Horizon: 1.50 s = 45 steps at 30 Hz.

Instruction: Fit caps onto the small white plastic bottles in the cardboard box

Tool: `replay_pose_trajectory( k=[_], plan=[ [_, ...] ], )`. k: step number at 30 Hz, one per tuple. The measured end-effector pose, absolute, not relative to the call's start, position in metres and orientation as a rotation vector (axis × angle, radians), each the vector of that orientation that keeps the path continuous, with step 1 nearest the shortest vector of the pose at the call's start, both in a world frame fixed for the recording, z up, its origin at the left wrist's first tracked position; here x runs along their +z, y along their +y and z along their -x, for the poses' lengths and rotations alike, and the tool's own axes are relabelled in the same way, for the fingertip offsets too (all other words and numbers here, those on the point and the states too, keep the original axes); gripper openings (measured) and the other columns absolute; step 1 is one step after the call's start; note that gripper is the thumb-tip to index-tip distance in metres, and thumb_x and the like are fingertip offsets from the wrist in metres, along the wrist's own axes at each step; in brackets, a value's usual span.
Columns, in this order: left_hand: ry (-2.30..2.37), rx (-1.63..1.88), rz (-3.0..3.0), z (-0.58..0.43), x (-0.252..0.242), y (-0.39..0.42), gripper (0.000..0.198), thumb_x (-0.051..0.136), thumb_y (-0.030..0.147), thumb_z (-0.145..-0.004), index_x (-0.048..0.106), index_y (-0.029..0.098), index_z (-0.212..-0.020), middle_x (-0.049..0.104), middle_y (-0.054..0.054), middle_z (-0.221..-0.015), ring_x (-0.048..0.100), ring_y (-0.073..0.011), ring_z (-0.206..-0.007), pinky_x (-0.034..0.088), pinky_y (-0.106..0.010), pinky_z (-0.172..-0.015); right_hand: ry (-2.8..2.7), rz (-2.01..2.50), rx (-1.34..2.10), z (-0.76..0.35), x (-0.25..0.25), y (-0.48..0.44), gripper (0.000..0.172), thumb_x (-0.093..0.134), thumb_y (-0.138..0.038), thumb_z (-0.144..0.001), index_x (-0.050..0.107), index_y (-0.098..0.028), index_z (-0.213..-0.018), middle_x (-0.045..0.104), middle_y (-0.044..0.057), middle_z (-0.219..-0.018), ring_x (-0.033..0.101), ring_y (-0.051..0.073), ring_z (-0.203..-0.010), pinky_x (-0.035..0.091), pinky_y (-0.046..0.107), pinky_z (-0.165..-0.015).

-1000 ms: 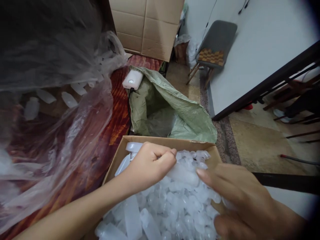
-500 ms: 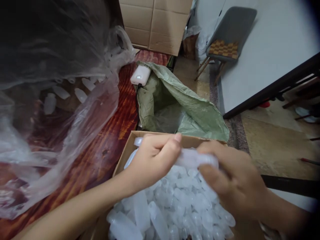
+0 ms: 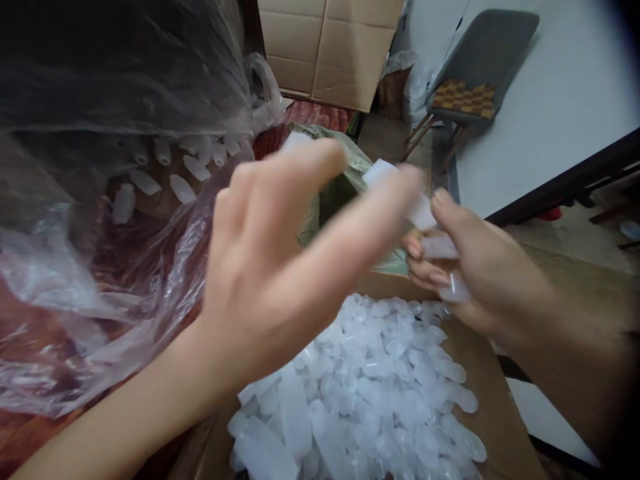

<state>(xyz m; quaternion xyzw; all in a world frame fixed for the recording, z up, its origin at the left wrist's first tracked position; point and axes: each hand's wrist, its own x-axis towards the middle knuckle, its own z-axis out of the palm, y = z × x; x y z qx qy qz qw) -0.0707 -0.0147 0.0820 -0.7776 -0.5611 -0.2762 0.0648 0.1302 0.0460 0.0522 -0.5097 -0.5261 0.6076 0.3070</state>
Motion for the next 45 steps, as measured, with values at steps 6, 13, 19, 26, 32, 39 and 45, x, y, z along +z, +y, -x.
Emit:
replay_pose_trajectory(
  k=[6,13,19,26,32,39,45],
  plan=[
    [-1.659,0.307,2.916,0.086,0.071,-0.046,0.016,0.051,0.031,-0.086,0.065,0.024,-0.082,0.059,-0.001,-0.056,0.048,-0.016,-0.042,0.02,-0.029,-0.044,-0.802,1.43,2.026,-0.137,0.03,0.053,0.015,0.058,-0.032,-0.085,0.054,-0.018,-0.09,0.05,-0.002,-0.072,0.024,0.003,-0.039,0.023,0.016,-0.032],
    [-1.604,0.556,3.227,0.05,0.048,-0.068,0.014,0.065,0.016,-0.07,0.075,0.023,-0.064,0.062,-0.006,-0.046,0.055,-0.0204,-0.041,0.033,-0.027,-0.044,-0.687,1.352,2.201,-0.159,0.021,0.008,0.009,0.062,-0.024,-0.084,0.062,-0.016,-0.088,0.064,0.002,-0.08,0.025,-0.002,-0.034,0.021,0.011,-0.032],
    [-1.826,0.943,2.999,0.058,0.042,-0.079,0.019,0.061,0.031,-0.079,0.076,0.019,-0.083,0.071,-0.011,-0.064,0.065,-0.0271,-0.053,0.044,-0.031,-0.047,-0.476,1.402,2.255,-0.17,0.004,-0.01,0.015,0.061,-0.031,-0.088,0.063,-0.018,-0.095,0.066,0.003,-0.083,0.031,-0.001,-0.035,0.026,0.011,-0.032],
    [-1.726,0.546,2.982,0.059,0.039,-0.085,0.018,0.057,0.016,-0.075,0.064,0.027,-0.089,0.067,-0.004,-0.078,0.066,-0.0252,-0.062,0.05,-0.032,-0.051,-0.458,1.367,2.258,-0.172,-0.006,-0.02,0.018,0.062,-0.015,-0.08,0.061,-0.018,-0.098,0.069,0.008,-0.097,0.06,0.008,-0.06,0.045,0.015,-0.046],
    [-1.96,-0.129,3.186,0.045,0.038,-0.081,0.03,0.043,0.015,-0.085,0.049,0.023,-0.113,0.071,-0.002,-0.087,0.069,-0.0191,-0.067,0.05,-0.027,-0.054,-1.251,1.287,2.126,-0.169,-0.003,-0.027,0.026,0.055,-0.04,-0.093,0.055,-0.018,-0.105,0.067,0.005,-0.093,0.05,0.004,-0.045,0.036,0.016,-0.039],
    [-2.492,-0.579,3.222,0.035,0.045,-0.069,0.022,0.04,0.029,-0.09,0.051,0.025,-0.109,0.064,0.004,-0.073,0.06,-0.0141,-0.06,0.045,-0.024,-0.054,-1.991,1.054,1.406,-0.179,0.004,-0.031,0.032,0.06,-0.048,-0.091,0.067,-0.024,-0.111,0.066,0.002,-0.085,0.064,0.015,-0.073,0.052,0.025,-0.063],
    [-3.078,-0.866,3.17,0.034,0.039,-0.067,0.029,0.037,0.046,-0.093,0.05,0.022,-0.084,0.05,0.003,-0.068,0.051,-0.0127,-0.065,0.04,-0.022,-0.056,-2.305,0.772,1.008,-0.179,0.012,-0.044,0.033,0.057,-0.024,-0.095,0.05,-0.023,-0.127,0.065,0.001,-0.096,0.065,0.011,-0.083,0.053,0.02,-0.075]
  ],
)
